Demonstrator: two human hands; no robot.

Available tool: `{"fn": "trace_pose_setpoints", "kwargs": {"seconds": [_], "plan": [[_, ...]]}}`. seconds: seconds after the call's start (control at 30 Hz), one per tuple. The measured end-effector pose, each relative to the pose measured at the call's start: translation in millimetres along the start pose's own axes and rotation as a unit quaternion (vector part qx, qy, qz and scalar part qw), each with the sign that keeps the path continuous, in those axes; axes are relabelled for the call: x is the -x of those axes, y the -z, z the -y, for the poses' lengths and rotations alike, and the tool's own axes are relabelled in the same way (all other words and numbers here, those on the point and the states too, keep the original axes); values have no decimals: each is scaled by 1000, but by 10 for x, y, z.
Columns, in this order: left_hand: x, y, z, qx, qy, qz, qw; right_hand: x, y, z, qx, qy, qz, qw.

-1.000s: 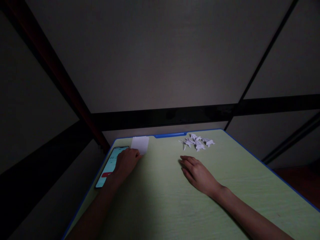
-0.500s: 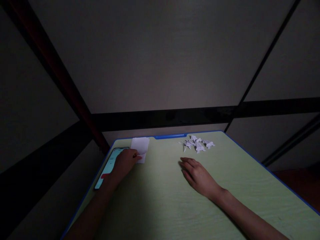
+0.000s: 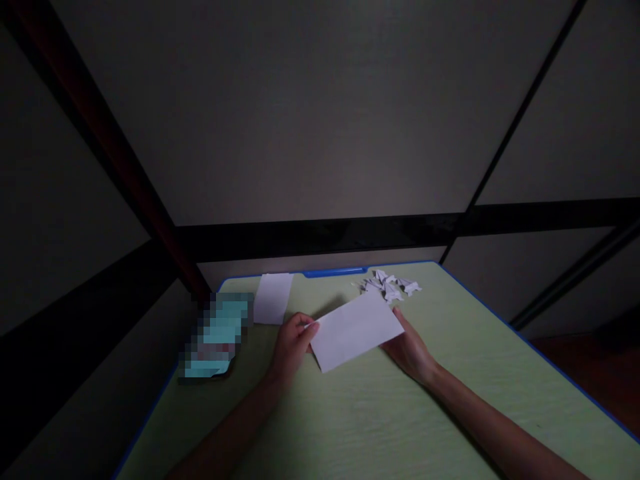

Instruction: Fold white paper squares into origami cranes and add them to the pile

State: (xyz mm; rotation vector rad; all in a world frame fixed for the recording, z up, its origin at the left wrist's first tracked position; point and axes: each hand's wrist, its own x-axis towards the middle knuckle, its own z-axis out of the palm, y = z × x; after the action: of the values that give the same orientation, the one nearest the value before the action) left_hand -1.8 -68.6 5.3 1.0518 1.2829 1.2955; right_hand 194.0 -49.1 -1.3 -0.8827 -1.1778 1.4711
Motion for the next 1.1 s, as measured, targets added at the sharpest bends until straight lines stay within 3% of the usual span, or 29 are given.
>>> {"fn": "trace_pose_setpoints", "kwargs": {"seconds": [0.13,0.2,0.3,0.43,0.53,0.67,0.77,0.93,1.03,1.1], "plan": [[5,17,94,-4,-14,-28,1000,19,-13,-13,-106,-48,-17,993],[30,34,76,-8,-17,-28,999,45,-41,-30,-91,-45,-42,994],[108,14,54,-20,15,42,999,76,-107,-61,-41,11,-93,995],[250,-103,49,-35,52,124,990,126,-216,-71,-74,31,-151,985],[320,-195,38,-19,65,89,994,200,-302,-79,-96,33,-135,986],[336,-246,19,-18,64,46,997,284,-388,-107,-39,-5,-88,995],[330,-251,32,-23,82,57,995,280,-391,-108,-13,5,-117,993],[329,-210,99,-8,98,123,988,196,-273,-99,-6,37,-158,987],[304,-154,98,10,66,132,989,174,-209,-81,-20,13,-105,994],[277,-125,75,23,37,121,992,185,-205,-57,-13,-17,-32,999]]}}
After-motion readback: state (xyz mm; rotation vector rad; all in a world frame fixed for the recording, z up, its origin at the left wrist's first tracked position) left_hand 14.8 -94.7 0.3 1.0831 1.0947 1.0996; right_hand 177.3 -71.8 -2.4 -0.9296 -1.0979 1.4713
